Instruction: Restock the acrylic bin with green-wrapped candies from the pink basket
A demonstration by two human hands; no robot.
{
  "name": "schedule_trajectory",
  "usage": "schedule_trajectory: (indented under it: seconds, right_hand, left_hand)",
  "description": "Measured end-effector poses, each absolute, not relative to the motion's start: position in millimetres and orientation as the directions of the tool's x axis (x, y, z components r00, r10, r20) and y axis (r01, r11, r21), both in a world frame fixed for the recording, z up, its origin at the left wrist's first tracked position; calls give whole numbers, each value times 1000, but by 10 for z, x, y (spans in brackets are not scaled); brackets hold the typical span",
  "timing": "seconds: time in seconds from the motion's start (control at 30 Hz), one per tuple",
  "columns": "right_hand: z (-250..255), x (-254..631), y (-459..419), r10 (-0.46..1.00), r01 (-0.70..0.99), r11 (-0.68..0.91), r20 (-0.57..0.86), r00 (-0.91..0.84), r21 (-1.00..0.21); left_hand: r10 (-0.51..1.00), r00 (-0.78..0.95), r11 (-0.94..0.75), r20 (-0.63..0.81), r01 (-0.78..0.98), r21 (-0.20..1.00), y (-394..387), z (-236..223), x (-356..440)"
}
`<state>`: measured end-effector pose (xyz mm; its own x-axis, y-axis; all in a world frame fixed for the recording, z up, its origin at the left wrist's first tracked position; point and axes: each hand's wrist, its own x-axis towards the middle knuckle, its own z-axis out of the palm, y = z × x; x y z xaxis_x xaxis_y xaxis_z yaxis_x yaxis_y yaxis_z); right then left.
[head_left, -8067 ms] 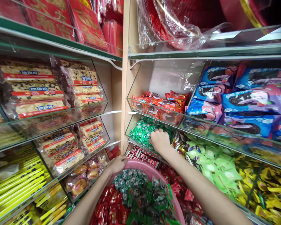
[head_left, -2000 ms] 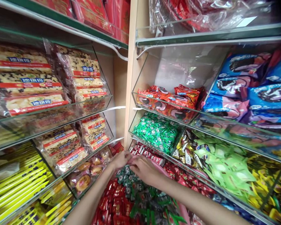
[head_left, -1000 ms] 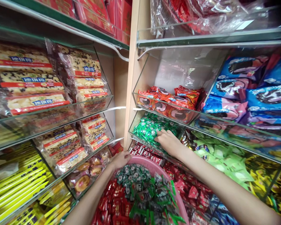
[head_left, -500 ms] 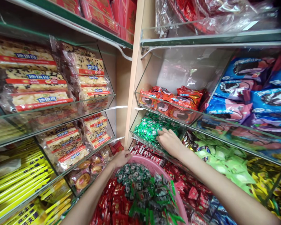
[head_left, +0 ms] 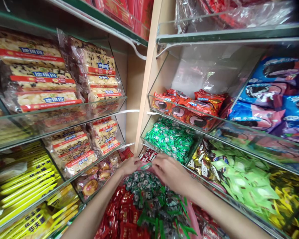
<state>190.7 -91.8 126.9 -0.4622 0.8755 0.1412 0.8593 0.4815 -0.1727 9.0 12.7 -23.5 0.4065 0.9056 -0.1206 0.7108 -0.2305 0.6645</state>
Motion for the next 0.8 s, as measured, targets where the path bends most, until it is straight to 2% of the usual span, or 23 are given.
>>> schedule_trajectory:
  seconds: [0.23, 0.37, 0.53, 0.8]
  right_hand:
    - [447, 1855, -653, 919, 862, 353, -37, -392, -363]
    - [258, 1922, -518, 929, 868, 231, -165, -331, -440]
    - [349, 1917, -595, 958, 897, 179, -138, -253, -404]
    - [642, 1881, -789, 945, 900, 291, -47, -323, -326]
  left_hand:
    - [914, 390, -239, -114, 744, 624, 109, -216, 53]
    - [911, 393, -241, -122, 750, 616, 102, -205, 56]
    - [909, 400, -247, -113, 739, 626, 130, -252, 59]
    - [906, 408, -257, -109, 738, 624, 144, -227, 67]
